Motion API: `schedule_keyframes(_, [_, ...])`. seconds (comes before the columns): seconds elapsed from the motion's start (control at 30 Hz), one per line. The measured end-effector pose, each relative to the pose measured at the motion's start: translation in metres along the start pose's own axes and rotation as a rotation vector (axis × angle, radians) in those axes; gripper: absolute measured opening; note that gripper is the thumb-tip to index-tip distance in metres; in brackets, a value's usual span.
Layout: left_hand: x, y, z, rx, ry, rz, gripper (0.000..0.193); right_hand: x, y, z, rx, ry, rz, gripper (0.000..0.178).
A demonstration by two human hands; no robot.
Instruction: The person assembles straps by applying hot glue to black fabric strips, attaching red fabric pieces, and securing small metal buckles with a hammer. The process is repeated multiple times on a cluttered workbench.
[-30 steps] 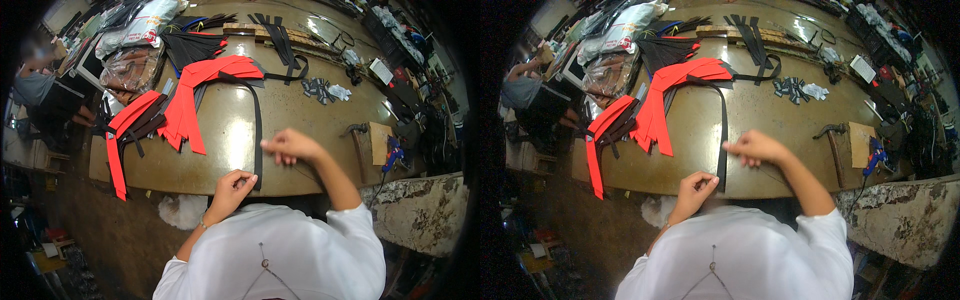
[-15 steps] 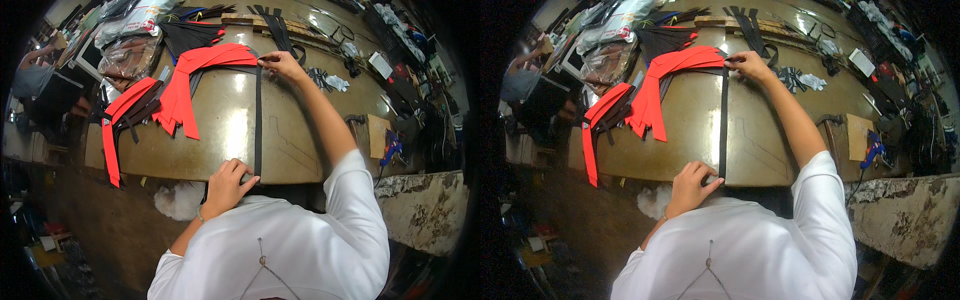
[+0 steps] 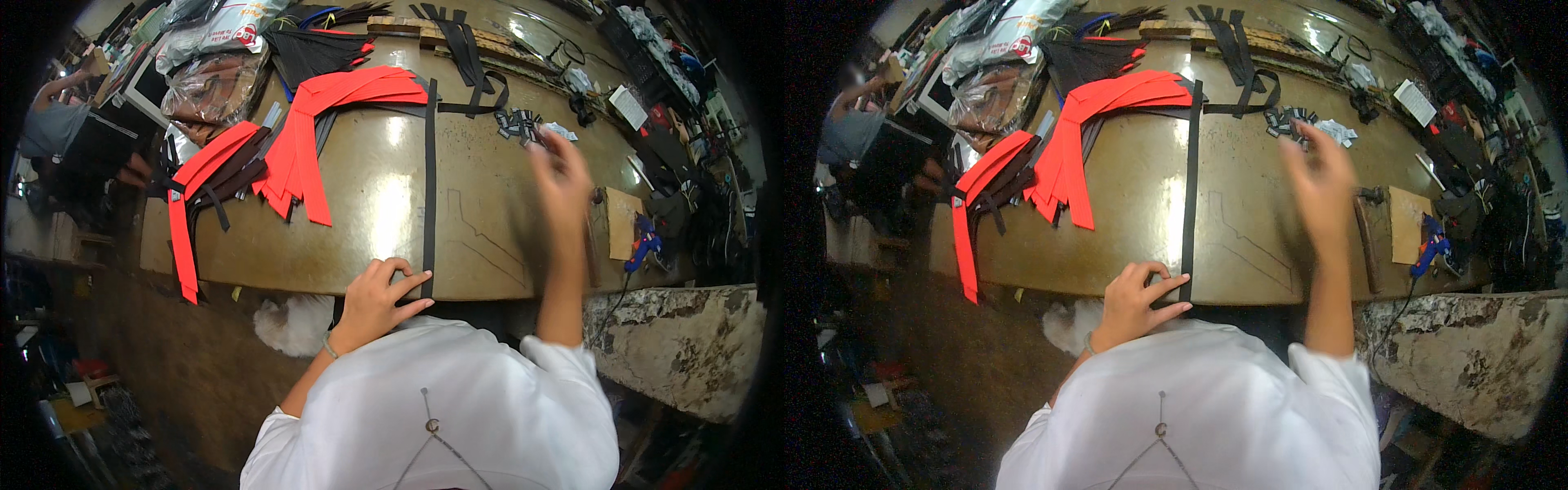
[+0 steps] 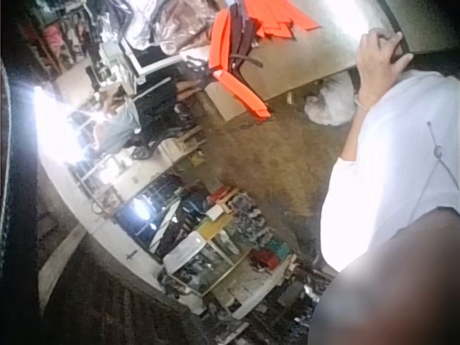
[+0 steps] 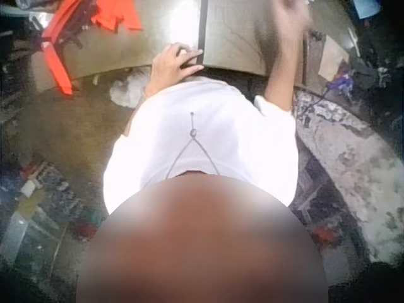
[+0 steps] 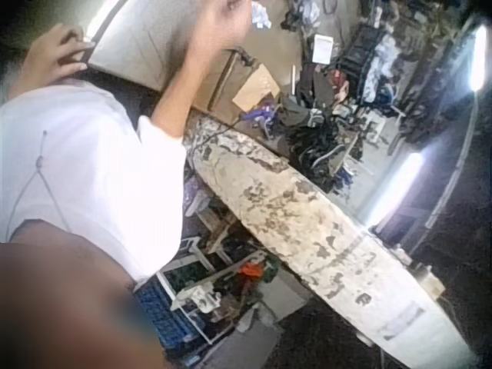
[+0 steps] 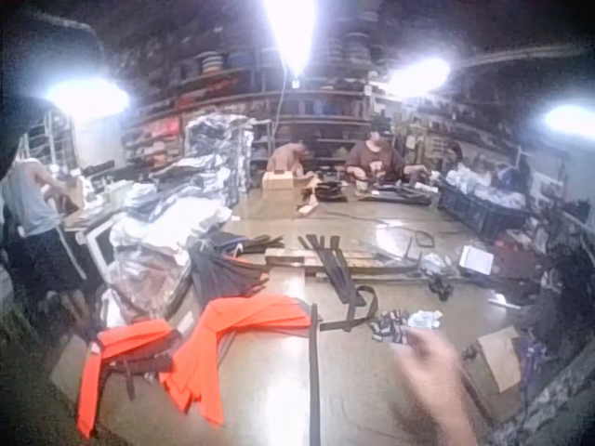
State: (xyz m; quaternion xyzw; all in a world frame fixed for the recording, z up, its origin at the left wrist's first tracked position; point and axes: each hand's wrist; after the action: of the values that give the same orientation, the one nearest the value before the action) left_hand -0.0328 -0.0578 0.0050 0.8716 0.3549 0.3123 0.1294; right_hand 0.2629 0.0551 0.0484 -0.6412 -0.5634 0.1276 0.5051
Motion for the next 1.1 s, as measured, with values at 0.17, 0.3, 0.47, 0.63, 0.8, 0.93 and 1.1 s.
schedule_keyframes(0.17, [0.000,-0.001,0.001,0.009,-0.001,-0.003,0.037,-0.079,0.083,-0.169,-0.509,0.962,0.478,0.049])
schedule_keyframes(0.3, [0.000,-0.001,0.001,0.006,0.004,0.001,0.036,-0.080,0.186,-0.215,-0.463,0.759,0.483,0.075])
schedule_keyframes(0.47, [0.000,-0.001,0.001,-0.010,0.018,-0.005,0.035,-0.034,0.187,-0.217,-0.598,0.515,0.467,0.068])
schedule_keyframes(0.63, [0.000,-0.002,0.001,-0.033,0.000,-0.037,0.037,-0.020,0.059,-0.125,-0.225,0.173,0.345,0.044])
schedule_keyframes(0.8, [0.002,-0.002,0.000,-0.026,0.008,-0.018,0.036,-0.040,-0.019,-0.028,-0.091,-0.567,0.106,0.052])
schedule_keyframes(0.93, [0.003,-0.002,-0.001,-0.037,0.006,-0.023,0.035,-0.034,-0.029,-0.004,-0.153,-0.653,0.062,0.051])
schedule_keyframes(1.1, [0.003,-0.002,-0.002,-0.034,0.001,-0.029,0.036,-0.031,-0.018,0.001,-0.192,-0.679,0.030,0.051])
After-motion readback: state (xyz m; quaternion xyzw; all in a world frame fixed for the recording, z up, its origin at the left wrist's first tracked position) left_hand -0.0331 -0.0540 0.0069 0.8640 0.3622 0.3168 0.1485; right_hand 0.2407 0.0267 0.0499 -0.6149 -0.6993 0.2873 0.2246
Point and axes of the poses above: each hand's wrist, its own x-axis towards the middle knuckle, its own z-axis out of the palm, y = z × x, and after that the axes turned 13 degrees about z, right-handed
